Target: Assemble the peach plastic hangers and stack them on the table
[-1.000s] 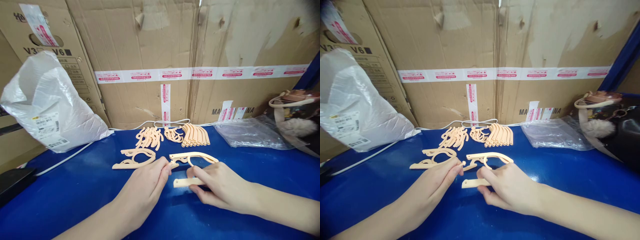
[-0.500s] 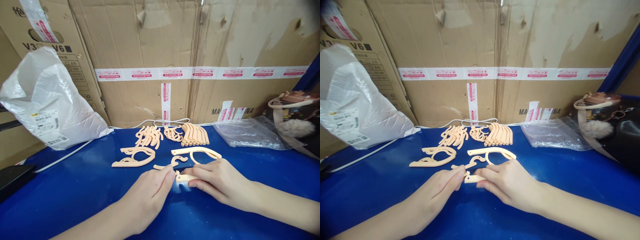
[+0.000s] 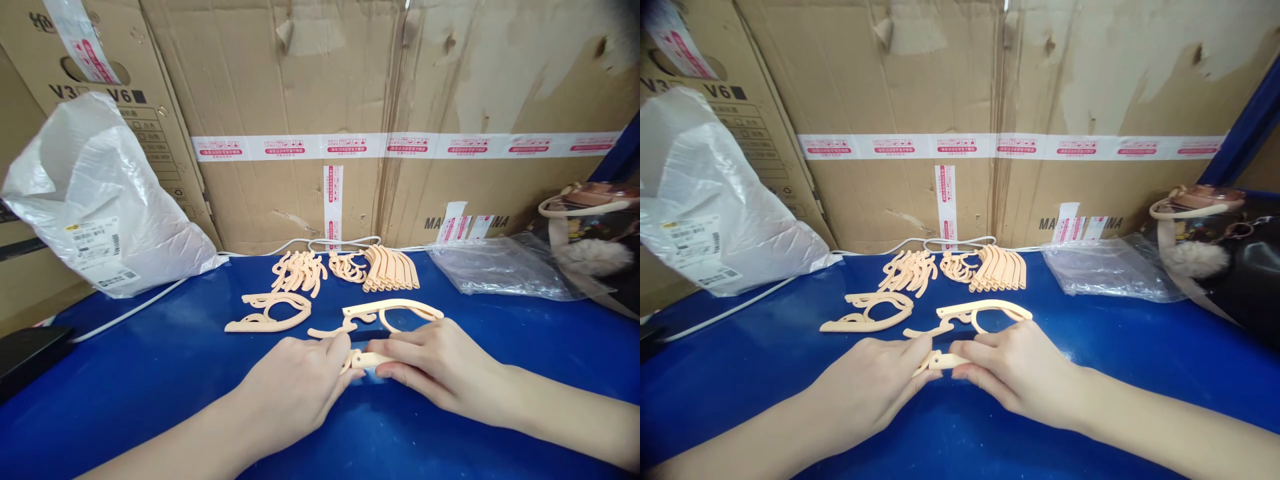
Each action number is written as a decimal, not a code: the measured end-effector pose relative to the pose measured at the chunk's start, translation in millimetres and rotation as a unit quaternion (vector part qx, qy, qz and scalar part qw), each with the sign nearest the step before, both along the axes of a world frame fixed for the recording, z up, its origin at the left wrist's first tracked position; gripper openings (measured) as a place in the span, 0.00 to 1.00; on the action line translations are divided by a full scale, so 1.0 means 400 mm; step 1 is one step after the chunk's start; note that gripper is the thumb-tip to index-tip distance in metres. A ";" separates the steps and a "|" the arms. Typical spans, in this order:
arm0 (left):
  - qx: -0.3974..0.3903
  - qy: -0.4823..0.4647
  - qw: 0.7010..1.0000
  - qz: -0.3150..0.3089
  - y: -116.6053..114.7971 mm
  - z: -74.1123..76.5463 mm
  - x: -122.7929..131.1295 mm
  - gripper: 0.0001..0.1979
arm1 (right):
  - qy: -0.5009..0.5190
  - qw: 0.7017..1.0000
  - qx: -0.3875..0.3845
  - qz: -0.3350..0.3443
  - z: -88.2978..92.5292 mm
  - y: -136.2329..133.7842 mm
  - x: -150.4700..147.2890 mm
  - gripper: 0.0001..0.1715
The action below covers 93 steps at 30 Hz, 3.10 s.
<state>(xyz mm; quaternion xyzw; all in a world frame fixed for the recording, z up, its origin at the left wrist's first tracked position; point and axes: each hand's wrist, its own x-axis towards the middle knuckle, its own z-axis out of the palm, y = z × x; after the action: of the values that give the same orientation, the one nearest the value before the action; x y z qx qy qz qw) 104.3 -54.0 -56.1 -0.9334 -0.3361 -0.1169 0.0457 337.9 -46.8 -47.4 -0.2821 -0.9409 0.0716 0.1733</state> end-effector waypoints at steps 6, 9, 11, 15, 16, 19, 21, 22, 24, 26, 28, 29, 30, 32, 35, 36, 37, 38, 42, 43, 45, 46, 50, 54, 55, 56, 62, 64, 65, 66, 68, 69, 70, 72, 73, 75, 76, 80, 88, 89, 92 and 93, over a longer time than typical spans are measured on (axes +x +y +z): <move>0.126 0.014 0.991 -0.030 0.001 0.005 0.003 0.12 | 0.007 1.000 -0.030 0.000 0.008 -0.004 -0.001 0.14; 0.200 0.044 0.978 -0.037 0.001 0.003 0.005 0.13 | 0.013 0.999 -0.046 0.000 0.011 -0.002 -0.004 0.13; 0.231 0.048 0.971 -0.036 0.000 -0.001 0.008 0.12 | 0.017 0.999 -0.044 0.002 0.010 -0.001 -0.004 0.13; 0.212 0.000 0.977 -0.024 -0.004 -0.003 0.012 0.09 | 0.009 1.000 -0.028 0.000 0.006 -0.003 -0.002 0.15; 0.194 -0.011 0.981 -0.021 -0.006 -0.001 0.013 0.08 | 0.007 1.000 -0.024 -0.001 0.005 -0.004 -0.001 0.15; 0.130 -0.030 0.991 -0.015 -0.012 0.008 0.013 0.07 | 0.003 1.000 -0.016 -0.001 0.005 -0.004 0.000 0.15; 0.100 -0.036 0.994 -0.011 -0.015 0.012 0.012 0.07 | -0.001 1.000 -0.011 0.000 0.006 -0.003 0.000 0.16; 0.092 -0.040 0.995 -0.010 -0.016 0.013 0.011 0.07 | -0.003 1.000 -0.006 0.001 0.006 -0.002 0.000 0.16; 0.083 -0.045 0.996 -0.005 -0.018 0.012 0.009 0.07 | -0.005 1.000 0.006 0.001 0.005 -0.002 0.000 0.16; 0.074 -0.053 0.996 -0.003 -0.020 0.010 0.009 0.07 | -0.008 1.000 0.017 0.001 0.004 -0.004 0.001 0.16; 0.062 -0.061 0.996 -0.004 -0.021 0.008 0.008 0.08 | -0.011 1.000 0.021 0.001 0.003 -0.006 0.002 0.16; 0.057 -0.063 0.996 -0.004 -0.022 0.008 0.009 0.08 | -0.011 1.000 0.021 0.001 0.003 -0.008 0.002 0.16; 0.054 -0.062 0.997 -0.006 -0.022 0.008 0.009 0.08 | -0.011 1.000 0.020 0.001 0.003 -0.009 0.001 0.17; 0.058 -0.061 0.996 -0.006 -0.023 0.009 0.009 0.08 | -0.006 1.000 0.017 0.003 0.004 -0.010 0.001 0.17; 0.089 -0.061 0.994 -0.011 -0.026 0.009 0.008 0.08 | 0.002 1.000 0.012 0.007 0.006 -0.010 0.000 0.17; 0.104 -0.061 0.993 -0.013 -0.027 0.009 0.007 0.08 | 0.004 1.000 0.010 0.008 0.006 -0.009 0.000 0.17; 0.117 -0.060 0.991 -0.014 -0.028 0.009 0.007 0.08 | 0.004 1.000 0.008 0.007 0.006 -0.009 0.000 0.16; 0.129 -0.058 0.990 -0.016 -0.030 0.010 0.008 0.09 | 0.004 1.000 0.006 0.007 0.006 -0.009 0.001 0.16; 0.149 -0.054 0.987 -0.016 -0.032 0.012 0.010 0.09 | 0.004 1.000 -0.004 0.006 0.005 -0.010 0.002 0.15; 0.150 -0.055 0.987 -0.017 -0.032 0.012 0.010 0.09 | 0.004 1.000 -0.006 0.007 0.004 -0.010 0.002 0.15; 0.149 -0.055 0.987 -0.015 -0.031 0.010 0.011 0.09 | 0.007 1.000 -0.007 0.009 0.004 -0.010 0.001 0.15; 0.149 -0.055 0.987 -0.015 -0.031 0.010 0.011 0.09 | 0.008 1.000 -0.007 0.008 0.003 -0.010 0.001 0.14; 0.163 -0.051 0.985 -0.017 -0.031 0.009 0.010 0.09 | 0.007 1.000 -0.009 0.008 0.005 -0.011 0.001 0.15; 0.187 -0.038 0.981 -0.021 -0.036 0.010 0.011 0.10 | 0.005 1.000 -0.016 0.015 0.007 -0.013 0.001 0.16; 0.186 -0.040 0.982 -0.022 -0.036 0.010 0.011 0.10 | 0.006 1.000 -0.009 0.016 0.007 -0.014 0.002 0.15; 0.181 -0.043 0.982 -0.020 -0.037 0.011 0.011 0.10 | 0.006 1.000 0.002 0.016 0.006 -0.015 0.002 0.15; 0.084 -0.061 0.994 -0.024 -0.040 0.012 0.012 0.07 | -0.015 0.998 0.054 0.010 -0.007 -0.018 0.003 0.18; 0.040 -0.063 0.997 -0.035 -0.042 0.014 0.014 0.07 | -0.024 0.997 0.067 0.010 -0.010 -0.019 0.001 0.19; 0.022 -0.062 0.997 -0.038 -0.043 0.016 0.015 0.07 | -0.027 0.997 0.077 0.011 -0.010 -0.020 0.000 0.19; 0.010 -0.059 0.997 -0.039 -0.043 0.017 0.016 0.07 | -0.030 0.996 0.088 0.012 -0.010 -0.020 -0.001 0.19; -0.004 -0.054 0.998 -0.034 -0.043 0.019 0.016 0.07 | -0.031 0.994 0.109 0.009 -0.009 -0.021 -0.003 0.20; -0.009 -0.055 0.998 -0.030 -0.042 0.019 0.016 0.07 | -0.029 0.992 0.119 0.006 -0.008 -0.022 -0.003 0.20; -0.013 -0.059 0.998 -0.023 -0.041 0.019 0.015 0.08 | -0.027 0.991 0.129 0.003 -0.007 -0.022 -0.003 0.20; -0.019 -0.065 0.998 -0.008 -0.037 0.018 0.012 0.08 | -0.015 0.989 0.150 -0.001 -0.003 -0.021 -0.002 0.21; -0.018 -0.069 0.997 -0.002 -0.035 0.018 0.009 0.08 | -0.006 0.987 0.162 -0.001 -0.001 -0.019 -0.001 0.20; -0.015 -0.073 0.997 0.007 -0.031 0.019 0.003 0.07 | 0.021 0.983 0.185 -0.004 0.004 -0.014 0.003 0.18; -0.015 -0.071 0.997 0.011 -0.029 0.020 0.000 0.07 | 0.039 0.980 0.196 -0.008 0.008 -0.010 0.006 0.16; -0.030 -0.048 0.998 0.031 -0.024 0.029 -0.008 0.08 | 0.096 0.972 0.211 -0.049 0.026 0.011 0.023 0.08; -0.025 -0.008 0.999 -0.023 -0.027 0.038 -0.010 0.08 | 0.043 0.989 0.116 -0.083 0.036 0.048 0.036 0.12; -0.021 -0.006 0.999 -0.030 -0.026 0.038 -0.011 0.07 | 0.035 0.990 0.105 -0.084 0.035 0.050 0.036 0.13; -0.004 0.001 0.998 -0.068 -0.020 0.039 -0.017 0.02 | 0.015 0.992 0.083 -0.096 0.031 0.057 0.042 0.13; 0.002 0.004 0.997 -0.081 -0.017 0.040 -0.019 0.03 | 0.012 0.992 0.078 -0.098 0.031 0.060 0.046 0.13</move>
<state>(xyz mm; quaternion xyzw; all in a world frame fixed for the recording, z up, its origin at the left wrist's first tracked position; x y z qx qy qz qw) 96.5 -60.7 -40.0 -0.9581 -0.2585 -0.1169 0.0391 356.1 -23.0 -35.1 -0.3575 -0.9094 -0.0156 0.2119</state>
